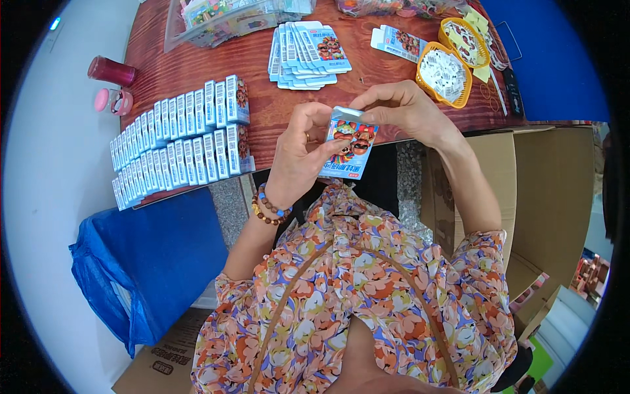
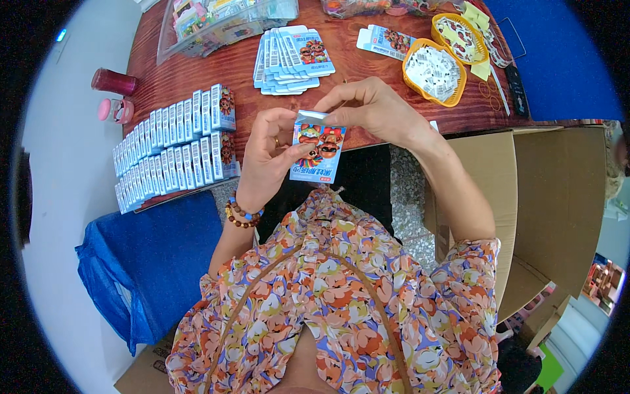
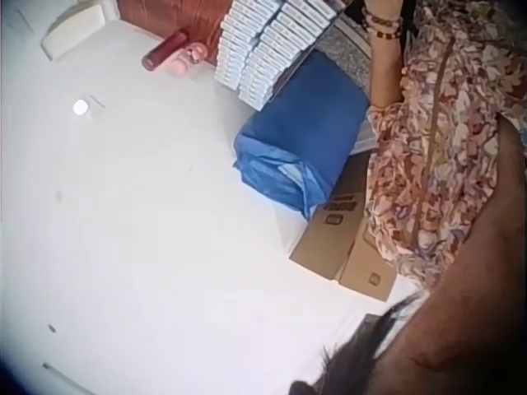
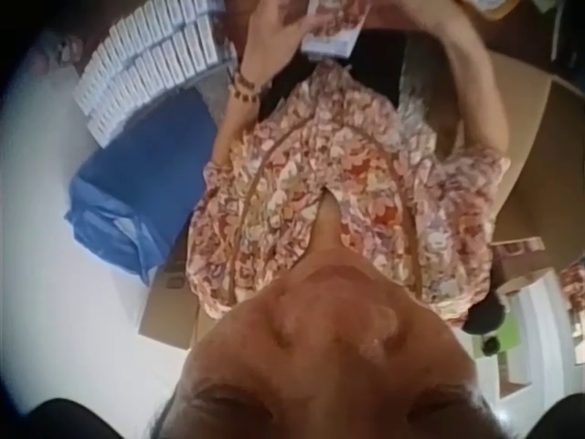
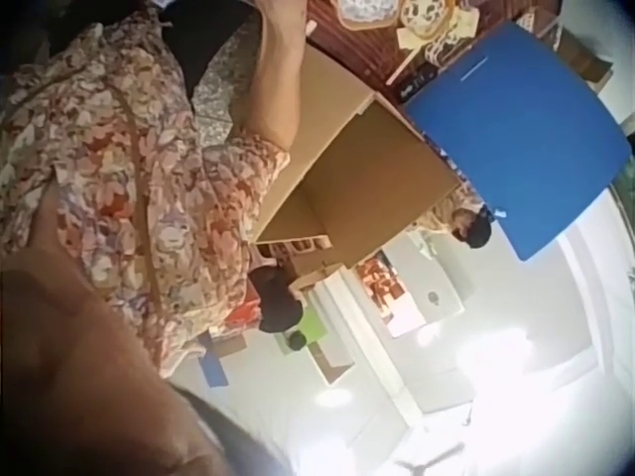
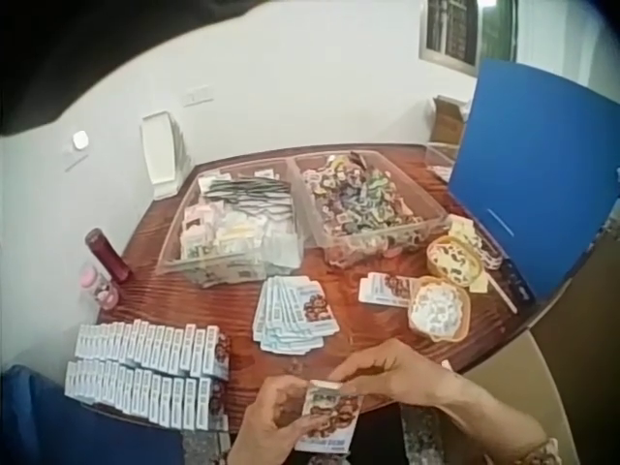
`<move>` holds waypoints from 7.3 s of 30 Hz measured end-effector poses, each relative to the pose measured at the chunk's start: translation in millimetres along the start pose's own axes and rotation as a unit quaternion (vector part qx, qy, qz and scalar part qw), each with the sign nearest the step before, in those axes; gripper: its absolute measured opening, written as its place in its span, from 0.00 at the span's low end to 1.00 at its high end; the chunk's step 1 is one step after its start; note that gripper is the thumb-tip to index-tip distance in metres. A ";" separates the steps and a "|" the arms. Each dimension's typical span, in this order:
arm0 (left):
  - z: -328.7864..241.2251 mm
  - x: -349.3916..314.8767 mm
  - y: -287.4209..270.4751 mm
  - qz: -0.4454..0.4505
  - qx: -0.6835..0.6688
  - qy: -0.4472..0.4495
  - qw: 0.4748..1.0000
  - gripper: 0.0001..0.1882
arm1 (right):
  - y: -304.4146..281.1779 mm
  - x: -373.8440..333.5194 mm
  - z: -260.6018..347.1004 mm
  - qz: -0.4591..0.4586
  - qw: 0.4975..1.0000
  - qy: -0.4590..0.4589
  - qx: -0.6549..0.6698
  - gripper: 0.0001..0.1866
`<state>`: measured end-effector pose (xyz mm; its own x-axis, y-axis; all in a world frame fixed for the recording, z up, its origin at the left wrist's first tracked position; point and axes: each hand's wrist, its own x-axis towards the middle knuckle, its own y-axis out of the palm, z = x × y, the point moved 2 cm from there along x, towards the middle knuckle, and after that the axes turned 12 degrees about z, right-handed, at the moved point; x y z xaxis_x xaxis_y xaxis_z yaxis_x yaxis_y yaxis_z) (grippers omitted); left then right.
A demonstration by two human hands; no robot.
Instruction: Packing small colorful items and printed cards into small white cardboard boxes.
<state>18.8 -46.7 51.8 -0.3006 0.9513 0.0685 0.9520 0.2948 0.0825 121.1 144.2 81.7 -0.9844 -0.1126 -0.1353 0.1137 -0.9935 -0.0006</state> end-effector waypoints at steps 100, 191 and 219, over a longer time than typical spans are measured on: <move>38.0 -6.5 8.2 -0.037 -0.057 -0.004 0.998 0.22 | 28.7 -24.2 -58.2 -0.147 0.986 -0.073 -0.035 0.17; 34.0 -16.9 -5.1 -0.044 0.309 0.034 0.949 0.14 | 36.9 -13.1 -83.4 -0.056 0.991 -0.017 -0.120 0.15; 2.2 -15.0 -44.2 -0.158 0.511 -0.026 0.844 0.26 | -39.1 48.5 -96.3 -0.313 0.791 -0.120 -0.512 0.14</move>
<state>-18.7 -73.8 44.9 -0.5717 0.8051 0.1580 0.3855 0.4336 -0.8145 81.8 179.1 -20.3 -0.8742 0.2737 0.4012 -0.4777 -0.3353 -0.8121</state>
